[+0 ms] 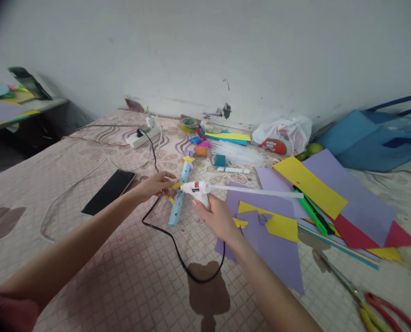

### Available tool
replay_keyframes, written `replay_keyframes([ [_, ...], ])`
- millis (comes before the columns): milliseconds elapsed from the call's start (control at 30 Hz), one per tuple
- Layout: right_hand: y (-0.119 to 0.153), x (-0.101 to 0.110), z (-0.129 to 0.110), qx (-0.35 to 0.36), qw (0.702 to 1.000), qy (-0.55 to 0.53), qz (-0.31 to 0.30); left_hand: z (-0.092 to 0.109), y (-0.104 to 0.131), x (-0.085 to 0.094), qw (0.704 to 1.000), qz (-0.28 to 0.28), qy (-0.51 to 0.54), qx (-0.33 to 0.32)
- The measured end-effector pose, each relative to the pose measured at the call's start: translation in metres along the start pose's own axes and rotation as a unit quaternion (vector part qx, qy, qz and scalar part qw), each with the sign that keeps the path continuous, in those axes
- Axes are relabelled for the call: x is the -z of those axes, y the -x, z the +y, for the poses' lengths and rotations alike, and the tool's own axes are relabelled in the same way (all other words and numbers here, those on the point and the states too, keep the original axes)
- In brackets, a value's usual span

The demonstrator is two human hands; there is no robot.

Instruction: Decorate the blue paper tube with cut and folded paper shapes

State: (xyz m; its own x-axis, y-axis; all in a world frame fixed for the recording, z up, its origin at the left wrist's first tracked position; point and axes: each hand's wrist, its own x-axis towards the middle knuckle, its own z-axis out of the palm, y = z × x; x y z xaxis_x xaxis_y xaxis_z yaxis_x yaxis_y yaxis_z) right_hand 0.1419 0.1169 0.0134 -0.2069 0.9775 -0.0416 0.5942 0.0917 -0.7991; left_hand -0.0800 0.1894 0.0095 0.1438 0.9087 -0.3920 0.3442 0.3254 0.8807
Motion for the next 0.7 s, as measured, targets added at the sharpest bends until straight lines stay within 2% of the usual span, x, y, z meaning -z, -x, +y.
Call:
replay_keyframes([
  [200,0.004,0.001,0.004,0.008,1.0,-0.005,0.007,0.0,0.0,-0.001,1.0,-0.007,0.009,-0.003],
  [400,0.011,0.006,0.009,0.002,0.999,0.036,0.006,-0.003,-0.005,-0.002,1.0,-0.008,0.014,-0.009],
  [567,0.026,0.018,0.009,0.007,0.997,0.075,-0.003,-0.005,-0.008,-0.003,1.0,-0.006,0.022,-0.013],
  [700,0.041,0.027,0.003,0.012,0.992,0.123,0.021,-0.004,-0.008,-0.003,1.0,-0.005,0.022,-0.01],
])
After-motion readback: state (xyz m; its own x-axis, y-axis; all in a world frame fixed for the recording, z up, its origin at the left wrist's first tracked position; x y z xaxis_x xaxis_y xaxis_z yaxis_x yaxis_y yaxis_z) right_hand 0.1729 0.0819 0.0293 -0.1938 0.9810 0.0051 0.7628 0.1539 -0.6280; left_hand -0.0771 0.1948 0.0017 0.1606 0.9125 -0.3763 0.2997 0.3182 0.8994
